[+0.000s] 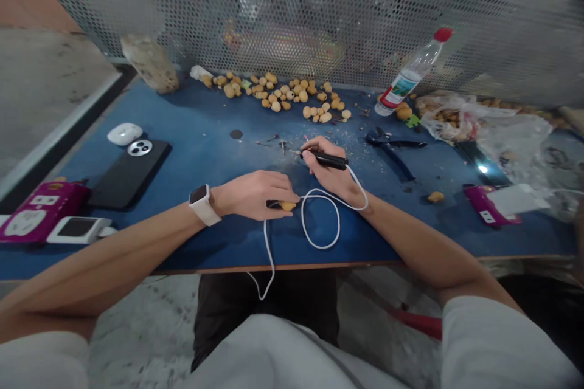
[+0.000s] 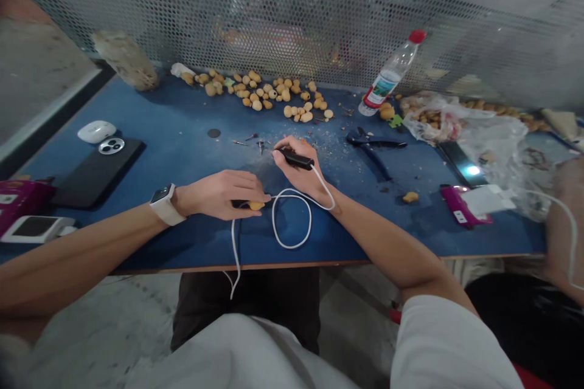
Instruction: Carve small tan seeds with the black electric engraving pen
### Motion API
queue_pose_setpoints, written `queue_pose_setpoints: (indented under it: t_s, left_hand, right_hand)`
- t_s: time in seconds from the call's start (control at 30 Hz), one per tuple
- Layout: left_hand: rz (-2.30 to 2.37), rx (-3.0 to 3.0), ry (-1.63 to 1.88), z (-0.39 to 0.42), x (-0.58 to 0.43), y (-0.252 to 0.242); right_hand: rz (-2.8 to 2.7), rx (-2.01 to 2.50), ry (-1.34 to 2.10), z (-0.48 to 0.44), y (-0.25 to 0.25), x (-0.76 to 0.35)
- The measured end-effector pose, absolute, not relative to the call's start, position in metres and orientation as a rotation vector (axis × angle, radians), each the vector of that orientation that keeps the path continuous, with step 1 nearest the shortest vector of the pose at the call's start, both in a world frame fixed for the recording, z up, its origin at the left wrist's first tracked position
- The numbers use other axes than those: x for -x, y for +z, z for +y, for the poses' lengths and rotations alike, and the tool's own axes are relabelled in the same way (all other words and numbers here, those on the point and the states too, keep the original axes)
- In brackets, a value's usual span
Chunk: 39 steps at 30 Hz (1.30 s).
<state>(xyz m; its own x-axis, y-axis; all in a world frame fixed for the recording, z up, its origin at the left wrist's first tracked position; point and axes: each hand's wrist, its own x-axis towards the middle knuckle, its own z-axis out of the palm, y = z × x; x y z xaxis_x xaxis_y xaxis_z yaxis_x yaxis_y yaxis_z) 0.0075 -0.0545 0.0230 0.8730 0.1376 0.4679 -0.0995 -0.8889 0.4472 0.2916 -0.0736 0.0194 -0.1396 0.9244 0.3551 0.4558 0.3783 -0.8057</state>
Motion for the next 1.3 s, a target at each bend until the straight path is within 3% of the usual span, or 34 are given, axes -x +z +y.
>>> queue_pose_setpoints:
  t_s: [0.77, 1.3]
  left_hand:
    - [0.037, -2.807, 0.471, -0.054, -0.001, 0.047]
    - [0.113, -2.788, 0.729, -0.035, 0.0, 0.023]
  right_hand:
    - [-1.701, 1.179, 0.524, -0.047, 0.007, -0.319]
    - [-2.332, 1.646, 0.052, -0.013, 0.02, -0.361]
